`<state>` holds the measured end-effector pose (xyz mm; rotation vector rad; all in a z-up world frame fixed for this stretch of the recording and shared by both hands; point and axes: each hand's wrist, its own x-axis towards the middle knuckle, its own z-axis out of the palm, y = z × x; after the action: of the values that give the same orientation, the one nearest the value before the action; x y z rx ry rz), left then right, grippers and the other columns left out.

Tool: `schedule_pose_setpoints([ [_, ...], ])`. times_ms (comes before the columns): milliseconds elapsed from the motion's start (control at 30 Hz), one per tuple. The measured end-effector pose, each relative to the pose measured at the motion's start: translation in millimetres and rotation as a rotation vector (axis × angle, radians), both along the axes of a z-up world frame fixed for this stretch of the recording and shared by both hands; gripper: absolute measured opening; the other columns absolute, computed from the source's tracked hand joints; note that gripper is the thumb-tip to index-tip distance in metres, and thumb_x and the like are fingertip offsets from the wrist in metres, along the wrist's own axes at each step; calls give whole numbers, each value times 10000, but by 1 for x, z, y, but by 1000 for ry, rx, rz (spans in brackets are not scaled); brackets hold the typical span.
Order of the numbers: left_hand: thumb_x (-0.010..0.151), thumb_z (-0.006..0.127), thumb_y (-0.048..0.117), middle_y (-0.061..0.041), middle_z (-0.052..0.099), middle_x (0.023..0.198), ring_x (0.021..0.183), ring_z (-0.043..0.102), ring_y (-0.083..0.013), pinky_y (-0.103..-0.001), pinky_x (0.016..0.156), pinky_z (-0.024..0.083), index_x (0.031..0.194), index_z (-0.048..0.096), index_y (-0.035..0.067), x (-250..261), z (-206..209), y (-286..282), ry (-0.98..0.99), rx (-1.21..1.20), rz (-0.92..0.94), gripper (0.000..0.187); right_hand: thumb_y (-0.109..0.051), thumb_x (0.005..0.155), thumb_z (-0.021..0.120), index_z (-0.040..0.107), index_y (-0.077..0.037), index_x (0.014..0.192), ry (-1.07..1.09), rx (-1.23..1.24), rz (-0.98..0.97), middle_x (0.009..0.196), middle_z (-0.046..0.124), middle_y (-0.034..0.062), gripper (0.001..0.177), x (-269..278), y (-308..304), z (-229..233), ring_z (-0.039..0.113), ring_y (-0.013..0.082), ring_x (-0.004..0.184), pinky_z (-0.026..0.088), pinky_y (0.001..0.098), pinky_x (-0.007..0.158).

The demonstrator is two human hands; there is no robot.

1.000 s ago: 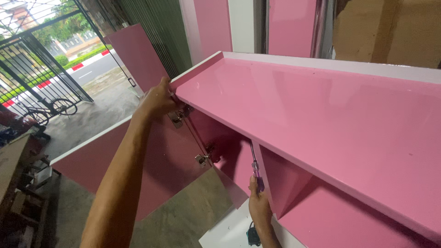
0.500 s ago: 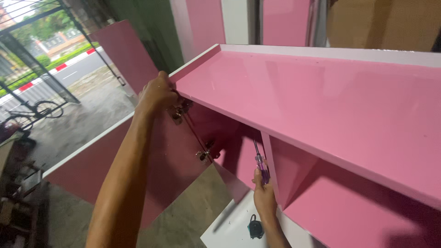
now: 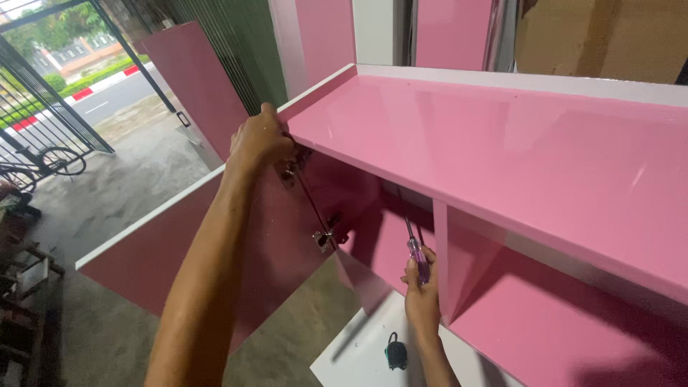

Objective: The person repairs a pink cabinet by tightening a screw on a door hinge using a screwdriver and applying liquid from a small bottle to the hinge mechanism.

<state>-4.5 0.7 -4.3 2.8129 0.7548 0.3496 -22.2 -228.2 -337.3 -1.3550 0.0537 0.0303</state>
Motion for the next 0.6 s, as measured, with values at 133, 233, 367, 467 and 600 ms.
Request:
schedule_pose_setpoints([
  [133,795,522,132,-126,662,1019,973,628,-386,-491,830,470,1119,447,133,9,-8,8,18,-2,51,332,-426,994,522,546,-241,1400,-112,-21,20,1167,650,12,446,16,6,-30,665,186,785,528,309,854],
  [233,822,597,236,-276,669,1163,1109,622,-539,-621,893,483,1176,475,81,14,-11,12,-44,99,27,405,-272,1000,545,528,-60,1349,-334,35,-38,1334,646,74,408,17,8,-27,621,170,876,635,300,678],
  [367,791,543,129,-171,674,1111,1058,630,-429,-536,895,464,1141,477,123,3,-3,1,-3,33,36,356,-343,1012,518,543,-96,1409,-170,-21,8,1216,667,68,468,9,4,-13,709,230,807,582,326,788],
  [467,797,556,134,-148,669,1117,1055,625,-409,-519,886,452,1135,487,149,6,-3,3,11,45,39,345,-538,964,434,642,-76,1303,59,-173,96,1101,749,101,609,5,2,-5,718,258,953,511,369,895],
  [600,805,645,203,-185,686,1170,1089,638,-453,-542,858,464,1168,518,140,10,-10,8,-40,61,36,390,-546,959,457,487,-97,1508,-54,-131,74,1271,716,103,709,21,13,-38,794,232,889,572,341,812],
])
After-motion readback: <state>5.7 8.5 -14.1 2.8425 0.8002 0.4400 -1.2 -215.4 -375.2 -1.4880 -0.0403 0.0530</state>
